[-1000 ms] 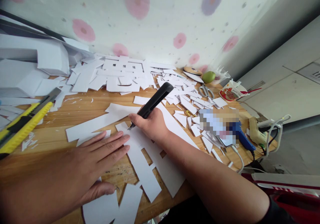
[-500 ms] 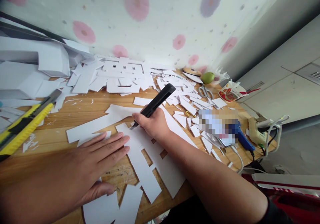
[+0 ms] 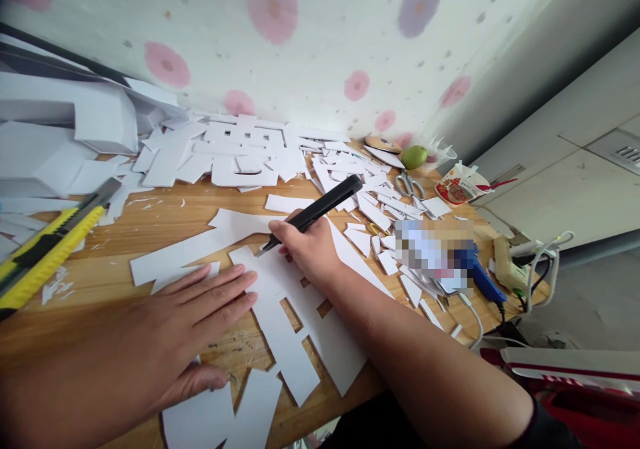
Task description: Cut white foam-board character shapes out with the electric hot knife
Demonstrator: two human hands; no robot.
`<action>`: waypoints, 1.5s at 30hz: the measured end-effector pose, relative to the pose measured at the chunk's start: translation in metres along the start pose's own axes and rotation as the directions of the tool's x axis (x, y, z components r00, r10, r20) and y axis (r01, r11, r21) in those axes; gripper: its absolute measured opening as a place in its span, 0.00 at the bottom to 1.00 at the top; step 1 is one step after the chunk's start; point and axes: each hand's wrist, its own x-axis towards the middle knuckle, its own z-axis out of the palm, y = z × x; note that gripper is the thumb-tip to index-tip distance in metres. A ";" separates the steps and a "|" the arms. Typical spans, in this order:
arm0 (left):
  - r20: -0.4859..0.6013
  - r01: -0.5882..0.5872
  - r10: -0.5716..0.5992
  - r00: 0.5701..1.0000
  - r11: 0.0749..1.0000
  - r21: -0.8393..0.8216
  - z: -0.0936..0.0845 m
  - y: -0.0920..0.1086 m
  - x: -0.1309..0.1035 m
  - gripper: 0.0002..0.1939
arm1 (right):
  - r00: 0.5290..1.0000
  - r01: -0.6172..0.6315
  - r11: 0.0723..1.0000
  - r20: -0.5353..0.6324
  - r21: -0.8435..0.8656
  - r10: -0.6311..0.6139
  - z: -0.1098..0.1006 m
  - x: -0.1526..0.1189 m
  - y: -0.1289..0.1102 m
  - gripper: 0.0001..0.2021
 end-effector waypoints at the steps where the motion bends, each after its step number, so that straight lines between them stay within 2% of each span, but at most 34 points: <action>1: 0.000 0.008 -0.008 1.000 1.000 -0.011 0.000 0.000 0.001 0.34 | 1.000 0.018 0.999 0.017 -0.029 -0.017 0.000 0.000 0.000 0.19; 9: 0.098 0.083 -0.075 0.992 0.993 -0.086 -0.005 0.001 0.006 0.34 | 0.995 0.078 0.991 0.071 -0.109 -0.071 0.000 -0.003 -0.004 0.20; 14: 0.060 0.056 -0.051 0.997 0.995 -0.078 -0.001 0.001 0.002 0.34 | 0.994 0.087 0.985 0.077 -0.150 -0.076 0.001 -0.002 -0.004 0.20; 22: 0.080 0.068 -0.060 0.995 0.993 -0.099 -0.001 0.001 0.002 0.33 | 0.994 0.081 0.987 0.081 -0.142 -0.070 0.000 -0.001 -0.003 0.20; 28: 0.056 0.068 -0.061 0.997 0.988 -0.139 0.001 0.000 0.002 0.34 | 0.994 0.076 0.981 0.085 -0.180 -0.062 0.000 -0.002 -0.005 0.20; 39: 0.046 0.061 -0.057 0.997 0.993 -0.102 0.000 0.003 0.004 0.34 | 0.991 0.105 0.942 0.117 -0.320 -0.070 0.005 -0.004 -0.018 0.16; 45: 0.057 0.052 -0.046 0.997 0.993 -0.108 0.001 0.000 0.001 0.33 | 0.987 0.127 0.937 0.134 -0.326 -0.087 0.008 -0.003 -0.022 0.15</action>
